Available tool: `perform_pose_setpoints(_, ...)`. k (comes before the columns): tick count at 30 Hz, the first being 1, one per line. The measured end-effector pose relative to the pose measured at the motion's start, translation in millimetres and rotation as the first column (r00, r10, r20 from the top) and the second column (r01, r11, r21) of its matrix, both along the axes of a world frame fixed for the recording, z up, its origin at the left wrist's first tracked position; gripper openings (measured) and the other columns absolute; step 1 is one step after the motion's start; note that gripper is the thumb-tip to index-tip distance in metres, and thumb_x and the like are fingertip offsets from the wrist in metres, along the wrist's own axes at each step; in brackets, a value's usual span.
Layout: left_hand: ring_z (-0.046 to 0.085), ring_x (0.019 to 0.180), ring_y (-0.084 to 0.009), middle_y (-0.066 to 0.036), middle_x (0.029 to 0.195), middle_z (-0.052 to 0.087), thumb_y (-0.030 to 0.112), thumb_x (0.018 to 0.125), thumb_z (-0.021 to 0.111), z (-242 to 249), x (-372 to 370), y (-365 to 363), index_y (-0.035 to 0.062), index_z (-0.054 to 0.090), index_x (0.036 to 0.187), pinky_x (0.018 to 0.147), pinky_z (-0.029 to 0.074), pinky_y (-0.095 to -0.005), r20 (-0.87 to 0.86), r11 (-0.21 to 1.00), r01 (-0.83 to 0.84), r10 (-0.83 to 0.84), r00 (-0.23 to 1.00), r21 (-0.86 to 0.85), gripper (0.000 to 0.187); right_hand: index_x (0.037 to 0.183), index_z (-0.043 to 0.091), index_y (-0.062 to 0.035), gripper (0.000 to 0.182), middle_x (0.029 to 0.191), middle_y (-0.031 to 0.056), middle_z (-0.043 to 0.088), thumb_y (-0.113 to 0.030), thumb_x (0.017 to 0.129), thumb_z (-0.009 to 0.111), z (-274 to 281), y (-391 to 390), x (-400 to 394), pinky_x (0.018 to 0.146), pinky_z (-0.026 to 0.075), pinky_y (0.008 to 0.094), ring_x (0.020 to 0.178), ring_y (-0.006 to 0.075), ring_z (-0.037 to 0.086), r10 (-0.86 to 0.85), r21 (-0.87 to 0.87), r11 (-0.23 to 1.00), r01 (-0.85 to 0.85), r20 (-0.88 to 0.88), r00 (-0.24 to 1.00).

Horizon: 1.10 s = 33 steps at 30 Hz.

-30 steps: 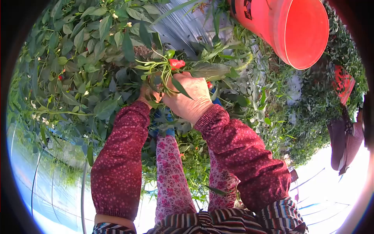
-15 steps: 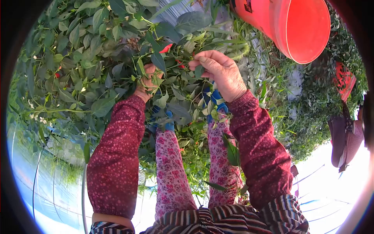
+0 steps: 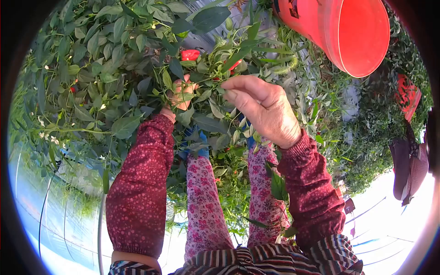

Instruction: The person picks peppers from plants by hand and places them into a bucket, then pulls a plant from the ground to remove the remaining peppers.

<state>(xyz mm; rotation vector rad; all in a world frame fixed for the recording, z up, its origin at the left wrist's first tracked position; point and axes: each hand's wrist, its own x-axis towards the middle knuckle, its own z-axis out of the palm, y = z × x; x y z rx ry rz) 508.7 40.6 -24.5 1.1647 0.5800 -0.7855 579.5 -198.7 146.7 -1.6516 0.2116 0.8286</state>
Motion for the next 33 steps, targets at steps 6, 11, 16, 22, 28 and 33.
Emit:
perform_pose_setpoints(6,0.056,0.098,-0.0173,-0.005,0.105,0.059,0.028,0.089,0.062,-8.7,-4.9,-2.8,0.0059,0.056,0.115,0.087,0.046,-0.0326,-0.013,0.996,-0.064,0.063,0.998,-0.055,0.035,0.105,0.060,0.0000,0.027,0.097,0.0149,0.065,-0.011,0.081,0.058,-44.1,49.2,36.7,0.082,0.050,0.0373,0.089,0.0314,0.063,0.517,-0.509,0.809,-0.294,0.377,0.769)
perform_pose_setpoints(11,0.057,0.098,-0.0163,-0.003,0.107,0.059,0.026,0.087,0.064,-9.5,-13.3,-11.6,0.0072,0.054,0.117,0.086,0.047,-0.0312,-0.129,0.965,-0.226,0.209,0.969,-0.136,0.037,0.106,0.061,-0.0036,0.033,0.097,0.0165,0.064,-0.024,0.080,0.061,-93.1,68.1,44.4,0.081,0.050,0.0405,0.092,0.0325,0.063,0.722,-0.486,0.641,-0.594,0.119,0.681)
perform_pose_setpoints(16,0.057,0.098,-0.0152,-0.002,0.108,0.058,0.024,0.085,0.067,7.2,-18.0,-12.9,0.0085,0.053,0.119,0.085,0.048,-0.0299,-0.258,0.926,-0.336,0.287,0.922,-0.170,0.039,0.099,0.061,-0.0037,0.031,0.082,0.0171,0.064,-0.030,0.083,0.055,-59.6,47.6,46.8,0.070,0.050,0.0433,0.074,0.0337,0.063,0.771,-0.492,0.594,-0.637,0.121,0.626)
perform_pose_setpoints(22,0.060,0.086,-0.0170,-0.001,0.103,0.060,0.020,0.085,0.068,-26.3,-46.4,-12.7,0.0089,0.056,0.107,0.077,0.050,-0.0335,-0.389,0.811,-0.575,0.498,0.775,-0.108,0.027,0.083,0.063,0.0000,0.028,0.063,0.0078,0.060,-0.027,0.083,0.056,-22.7,24.7,63.3,0.061,0.049,0.0348,0.065,0.0209,0.062,0.671,-0.227,0.715,-0.661,-0.042,0.740)
perform_pose_setpoints(28,0.048,0.110,-0.0199,-0.009,0.124,0.051,0.026,0.090,0.056,-30.5,-33.0,14.6,0.0056,0.053,0.103,0.100,0.036,-0.0322,0.198,0.933,0.221,-0.283,0.938,0.285,0.024,0.099,0.062,-0.0069,0.033,0.083,-0.0024,0.058,-0.038,0.089,0.057,-4.4,-32.0,87.3,0.068,0.043,0.0224,0.074,0.0076,0.054,0.246,0.026,0.969,-0.244,-0.143,0.959)
perform_pose_setpoints(33,0.057,0.085,-0.0181,-0.007,0.090,0.061,0.035,0.099,0.041,36.2,21.8,13.9,0.0021,0.056,0.100,0.079,0.042,-0.0304,0.009,0.759,0.400,-0.471,0.882,0.514,0.036,0.096,0.057,-0.0102,0.029,0.095,0.0032,0.057,-0.039,0.093,0.055,-24.9,-100.9,46.3,0.073,0.046,0.0297,0.079,0.0129,0.054,-0.270,0.325,0.873,0.364,-0.298,0.915)
